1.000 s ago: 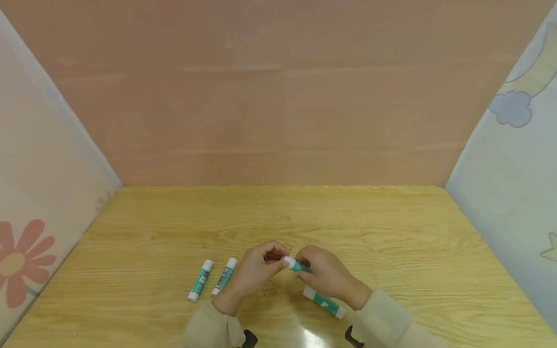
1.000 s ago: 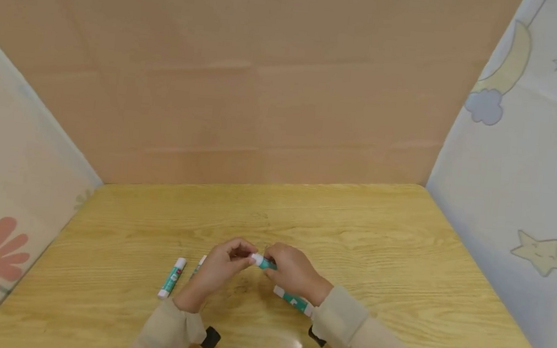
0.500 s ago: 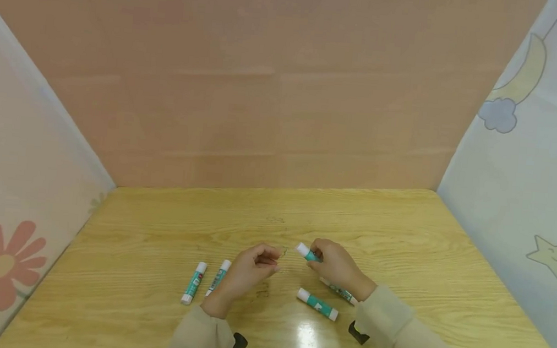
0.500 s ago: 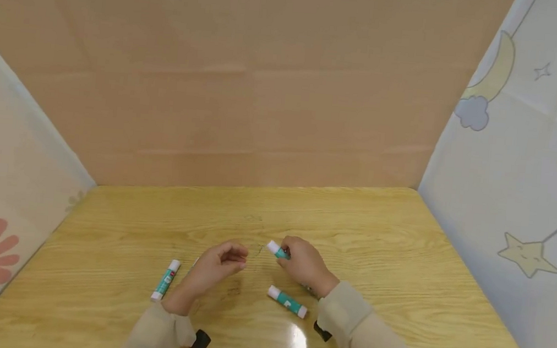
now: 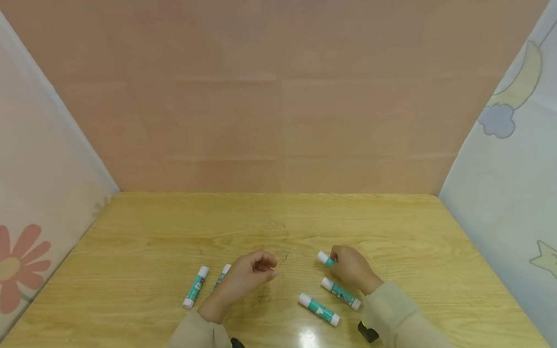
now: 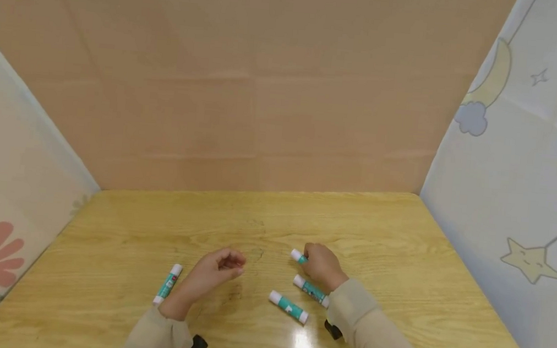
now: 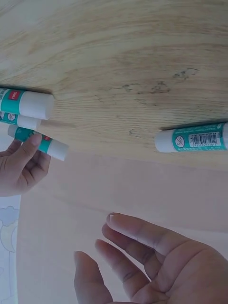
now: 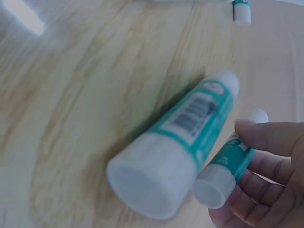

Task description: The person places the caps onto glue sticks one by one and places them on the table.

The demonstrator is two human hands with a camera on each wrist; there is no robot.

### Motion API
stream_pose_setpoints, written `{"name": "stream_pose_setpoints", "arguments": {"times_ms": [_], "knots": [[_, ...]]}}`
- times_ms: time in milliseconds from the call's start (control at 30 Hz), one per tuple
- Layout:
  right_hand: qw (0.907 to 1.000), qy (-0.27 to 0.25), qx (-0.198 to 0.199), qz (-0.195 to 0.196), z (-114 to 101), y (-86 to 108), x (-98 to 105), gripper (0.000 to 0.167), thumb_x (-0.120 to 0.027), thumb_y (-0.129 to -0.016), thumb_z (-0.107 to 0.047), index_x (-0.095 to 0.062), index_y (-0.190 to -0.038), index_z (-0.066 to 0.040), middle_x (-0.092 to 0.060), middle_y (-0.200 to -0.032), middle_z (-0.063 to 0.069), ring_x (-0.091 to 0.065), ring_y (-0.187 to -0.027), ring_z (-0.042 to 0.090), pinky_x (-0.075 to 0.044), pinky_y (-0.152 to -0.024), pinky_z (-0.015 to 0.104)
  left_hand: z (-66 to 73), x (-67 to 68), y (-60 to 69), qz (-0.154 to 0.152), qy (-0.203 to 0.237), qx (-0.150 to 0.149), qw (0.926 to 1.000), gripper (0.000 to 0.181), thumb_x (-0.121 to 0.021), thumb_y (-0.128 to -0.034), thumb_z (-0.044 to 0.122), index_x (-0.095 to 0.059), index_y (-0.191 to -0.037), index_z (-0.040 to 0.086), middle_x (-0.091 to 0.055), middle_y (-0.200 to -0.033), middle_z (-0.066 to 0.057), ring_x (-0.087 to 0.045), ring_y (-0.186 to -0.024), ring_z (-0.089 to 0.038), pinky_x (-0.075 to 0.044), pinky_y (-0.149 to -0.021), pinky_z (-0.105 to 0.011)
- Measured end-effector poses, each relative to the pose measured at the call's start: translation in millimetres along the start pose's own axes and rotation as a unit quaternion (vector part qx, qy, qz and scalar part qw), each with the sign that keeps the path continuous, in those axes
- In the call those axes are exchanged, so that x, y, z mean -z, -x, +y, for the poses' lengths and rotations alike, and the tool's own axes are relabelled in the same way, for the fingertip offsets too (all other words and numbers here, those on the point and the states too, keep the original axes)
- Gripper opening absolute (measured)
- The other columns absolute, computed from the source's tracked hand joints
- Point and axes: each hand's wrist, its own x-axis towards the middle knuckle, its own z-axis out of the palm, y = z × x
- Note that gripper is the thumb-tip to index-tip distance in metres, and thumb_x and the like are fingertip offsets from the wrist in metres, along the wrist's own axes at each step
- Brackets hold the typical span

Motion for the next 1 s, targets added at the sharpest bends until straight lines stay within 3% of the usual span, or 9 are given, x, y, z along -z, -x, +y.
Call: {"name": "stream_pose_setpoints", "arguments": {"times_ms": [167, 233, 500, 733, 867, 1000], "knots": [[0.9997, -0.019, -0.008, -0.014, 3, -0.6, -2, 0.010, -0.061, -0.073, 0.000, -0.055, -0.080, -0.002, -0.050, -0.067, 0.001, -0.044, -0.058, 0.014, -0.039, -0.052, 0.026, -7.2, 1.1, -0.3, -0.005, -0.012, 0.004, 0.9999, 0.018, -0.057, -0.0834, 0.011, -0.056, -0.099, 0.001, -0.056, -0.094, -0.005, -0.051, -0.083, -0.019, -0.046, -0.068, -0.025], [0.9996, -0.023, -0.005, -0.016, 3, -0.9, -4, 0.010, -0.061, -0.073, 0.000, -0.054, -0.079, -0.003, -0.050, -0.067, 0.001, -0.044, -0.058, 0.014, -0.039, -0.052, 0.026, -16.8, 1.6, -2.0, -0.008, -0.015, -0.001, 0.9999, 0.019, -0.058, -0.0833, 0.014, -0.056, -0.099, 0.003, -0.056, -0.094, -0.003, -0.051, -0.083, -0.017, -0.045, -0.068, -0.024], [0.9980, -0.054, -0.008, -0.033, 12, -5.0, -12, 0.014, -0.065, -0.072, -0.003, -0.051, -0.071, -0.006, -0.047, -0.064, 0.001, -0.042, -0.059, 0.015, -0.037, -0.052, 0.026, -20.7, 5.5, -2.2, -0.010, -0.040, -0.021, 0.9989, 0.019, -0.057, -0.0837, 0.013, -0.055, -0.099, 0.002, -0.056, -0.095, -0.007, -0.051, -0.083, -0.017, -0.045, -0.071, -0.025], [0.9952, -0.090, -0.006, -0.038, 24, -16.3, -16, 0.014, -0.065, -0.073, -0.003, -0.052, -0.076, -0.004, -0.049, -0.069, 0.002, -0.044, -0.062, 0.015, -0.039, -0.054, 0.026, -21.9, 11.0, -7.9, 0.008, -0.075, -0.037, 0.9965, 0.021, -0.057, -0.0841, 0.020, -0.057, -0.096, 0.004, -0.056, -0.099, -0.008, -0.051, -0.089, -0.021, -0.044, -0.075, -0.028], [0.9948, -0.091, -0.001, -0.045, 24, -14.8, -17, 0.016, -0.066, -0.074, -0.007, -0.052, -0.082, -0.002, -0.052, -0.077, 0.004, -0.048, -0.068, 0.016, -0.044, -0.061, 0.031, -25.3, 12.7, -6.2, 0.009, -0.092, -0.028, 0.9953, 0.022, -0.056, -0.0847, 0.018, -0.056, -0.100, 0.002, -0.053, -0.105, -0.013, -0.049, -0.097, -0.028, -0.042, -0.080, -0.040], [0.9940, -0.103, -0.001, -0.035, 22, -11.6, -19, 0.017, -0.062, -0.078, -0.012, -0.053, -0.087, 0.000, -0.055, -0.087, 0.009, -0.051, -0.076, 0.020, -0.046, -0.066, 0.037, -28.9, 13.3, -3.9, 0.015, -0.155, -0.025, 0.9874, 0.025, -0.056, -0.0844, 0.016, -0.054, -0.106, 0.002, -0.049, -0.113, -0.015, -0.042, -0.105, -0.035, -0.035, -0.084, -0.051]]}}
